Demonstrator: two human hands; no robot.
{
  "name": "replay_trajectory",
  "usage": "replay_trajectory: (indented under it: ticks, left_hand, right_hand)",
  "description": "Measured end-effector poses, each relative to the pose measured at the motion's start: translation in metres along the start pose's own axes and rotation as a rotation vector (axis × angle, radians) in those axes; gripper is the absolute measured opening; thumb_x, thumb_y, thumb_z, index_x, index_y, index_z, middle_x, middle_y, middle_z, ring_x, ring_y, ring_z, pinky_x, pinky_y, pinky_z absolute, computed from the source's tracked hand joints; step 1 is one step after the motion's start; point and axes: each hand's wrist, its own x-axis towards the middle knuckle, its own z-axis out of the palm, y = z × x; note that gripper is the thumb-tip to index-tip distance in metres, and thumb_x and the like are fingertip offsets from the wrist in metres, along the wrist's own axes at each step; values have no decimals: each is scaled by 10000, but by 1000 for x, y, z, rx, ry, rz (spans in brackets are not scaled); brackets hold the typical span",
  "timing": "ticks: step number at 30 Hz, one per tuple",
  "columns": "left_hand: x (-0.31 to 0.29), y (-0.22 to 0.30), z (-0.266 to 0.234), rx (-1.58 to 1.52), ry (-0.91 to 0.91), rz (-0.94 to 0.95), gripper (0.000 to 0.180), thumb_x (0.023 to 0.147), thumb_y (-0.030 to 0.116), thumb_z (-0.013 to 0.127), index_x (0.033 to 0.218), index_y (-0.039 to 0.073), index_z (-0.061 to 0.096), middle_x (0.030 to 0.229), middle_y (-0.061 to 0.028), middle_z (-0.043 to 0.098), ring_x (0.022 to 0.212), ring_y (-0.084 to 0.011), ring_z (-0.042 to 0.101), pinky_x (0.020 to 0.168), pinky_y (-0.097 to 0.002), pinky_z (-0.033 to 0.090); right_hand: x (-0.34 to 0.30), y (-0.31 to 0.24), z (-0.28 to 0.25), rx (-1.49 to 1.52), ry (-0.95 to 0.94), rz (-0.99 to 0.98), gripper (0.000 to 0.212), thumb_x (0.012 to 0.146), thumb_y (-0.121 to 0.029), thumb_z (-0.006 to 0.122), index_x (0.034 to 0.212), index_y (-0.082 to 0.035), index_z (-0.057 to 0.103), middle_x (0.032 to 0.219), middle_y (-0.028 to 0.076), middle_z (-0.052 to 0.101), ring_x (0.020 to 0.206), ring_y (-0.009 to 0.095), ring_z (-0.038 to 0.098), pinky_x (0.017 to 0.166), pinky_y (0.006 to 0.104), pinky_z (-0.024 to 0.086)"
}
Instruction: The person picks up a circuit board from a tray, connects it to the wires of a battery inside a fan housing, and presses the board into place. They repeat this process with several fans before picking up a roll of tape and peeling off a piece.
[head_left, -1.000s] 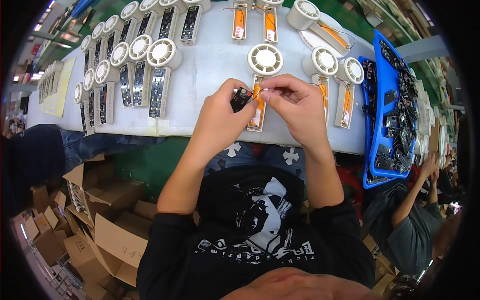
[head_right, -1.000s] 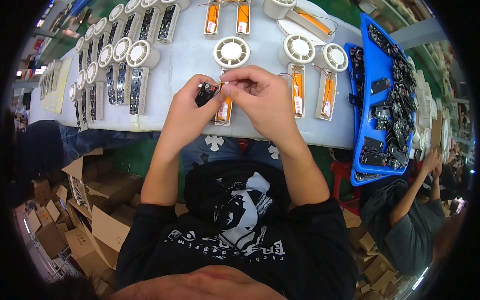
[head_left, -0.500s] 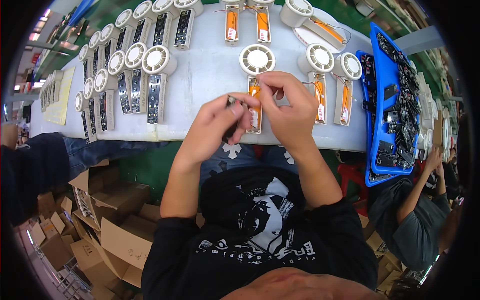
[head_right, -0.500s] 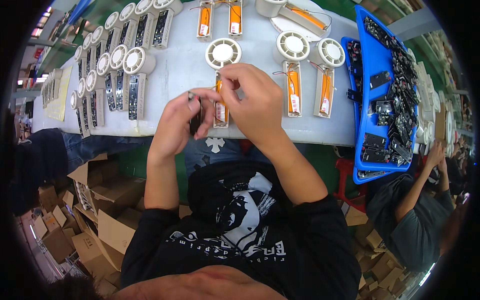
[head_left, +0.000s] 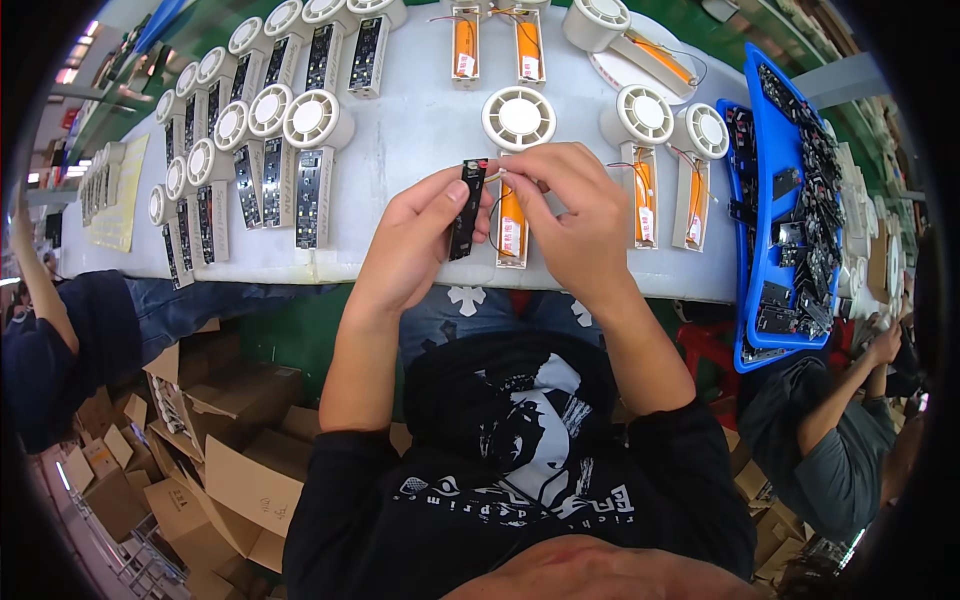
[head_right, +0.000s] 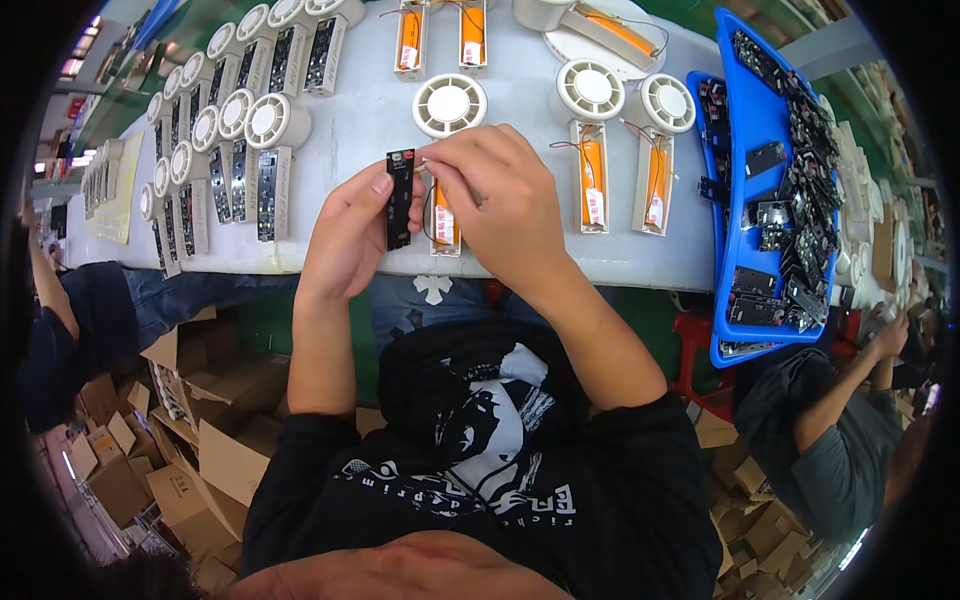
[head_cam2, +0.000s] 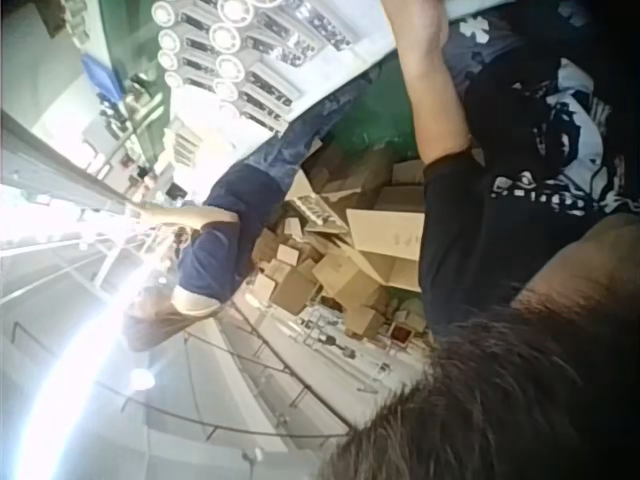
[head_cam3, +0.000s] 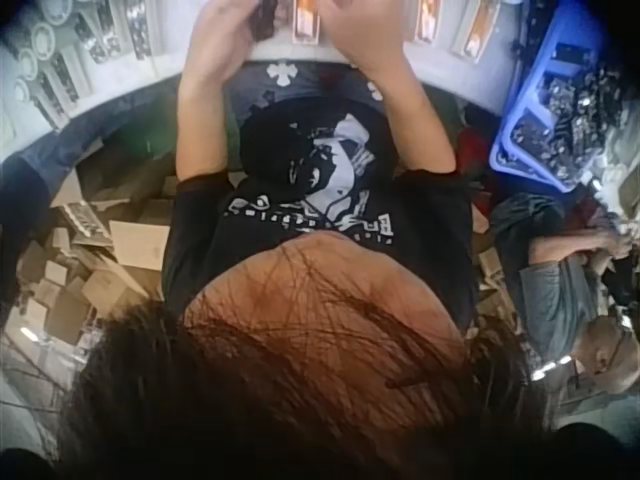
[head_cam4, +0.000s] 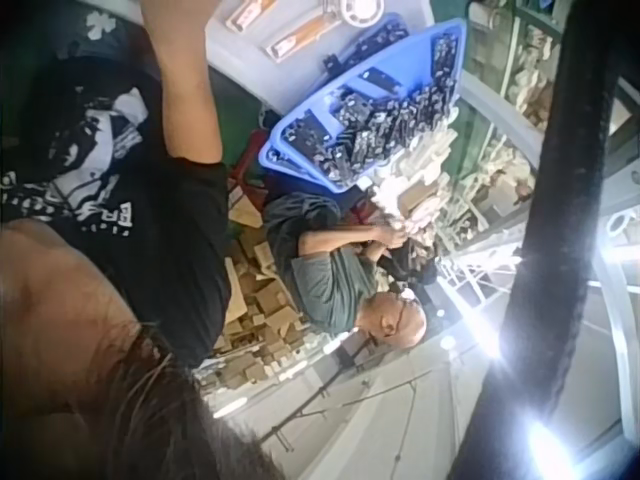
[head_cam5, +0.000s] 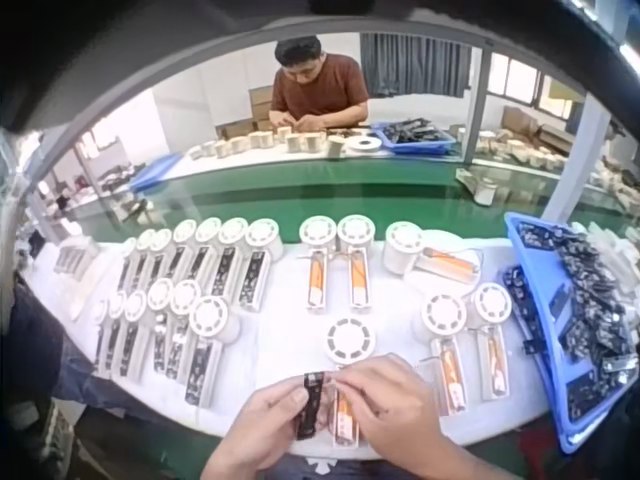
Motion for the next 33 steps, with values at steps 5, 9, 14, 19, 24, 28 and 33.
replay_trajectory:
  ticks: [5,9,14,19,24,28,33]
  left_hand:
    - [-1,-3,-10,83,-61,14,373,1068,162,574,1355,-74,599,1052,-58,670,864,-134,595,786,-300,511]
    - [0,-5,-11,116,-49,35,352,1046,125,603,1339,-70,622,1047,-60,679,844,-129,596,771,-293,514]
    - [1,-6,-11,199,-3,75,381,1000,72,675,1353,-61,628,947,-39,677,790,-97,608,714,-241,505]
    - [5,5,-26,283,-90,74,368,963,59,720,1310,-53,666,959,-40,686,760,-84,610,668,-235,500]
    - [9,20,-36,419,-217,11,336,961,48,704,1280,-58,681,1022,-66,682,758,-100,597,667,-247,493]
    - [14,21,-39,409,-271,-6,326,948,58,727,1252,-56,696,1005,-56,692,757,-80,601,651,-231,488]
    - [12,22,-38,439,-237,-39,423,927,49,756,1327,-37,651,1003,-37,700,752,-69,603,645,-232,497]
  right_hand:
    - [0,1,3,-80,20,-109,162,803,36,784,952,-21,759,924,90,729,810,243,672,703,330,533]
    - [0,0,3,-177,8,-163,165,792,24,796,943,-28,752,909,91,720,798,265,659,703,353,530]
    - [1,-2,3,-253,-31,-207,169,785,14,805,938,-31,749,892,84,716,789,262,656,694,355,527]
    - [8,8,-3,-16,-169,-100,169,783,-3,812,940,-30,757,865,80,712,772,261,648,695,344,525]
    - [16,14,-9,23,-277,-197,191,781,-20,814,967,-41,776,835,71,706,758,252,644,699,342,522]
    - [22,16,-13,-9,-312,-281,230,772,-20,814,999,-53,788,818,65,701,767,241,653,718,357,528]
    - [21,13,-15,-42,-323,-282,242,773,-3,804,1011,-42,782,872,70,710,791,242,661,736,366,534]
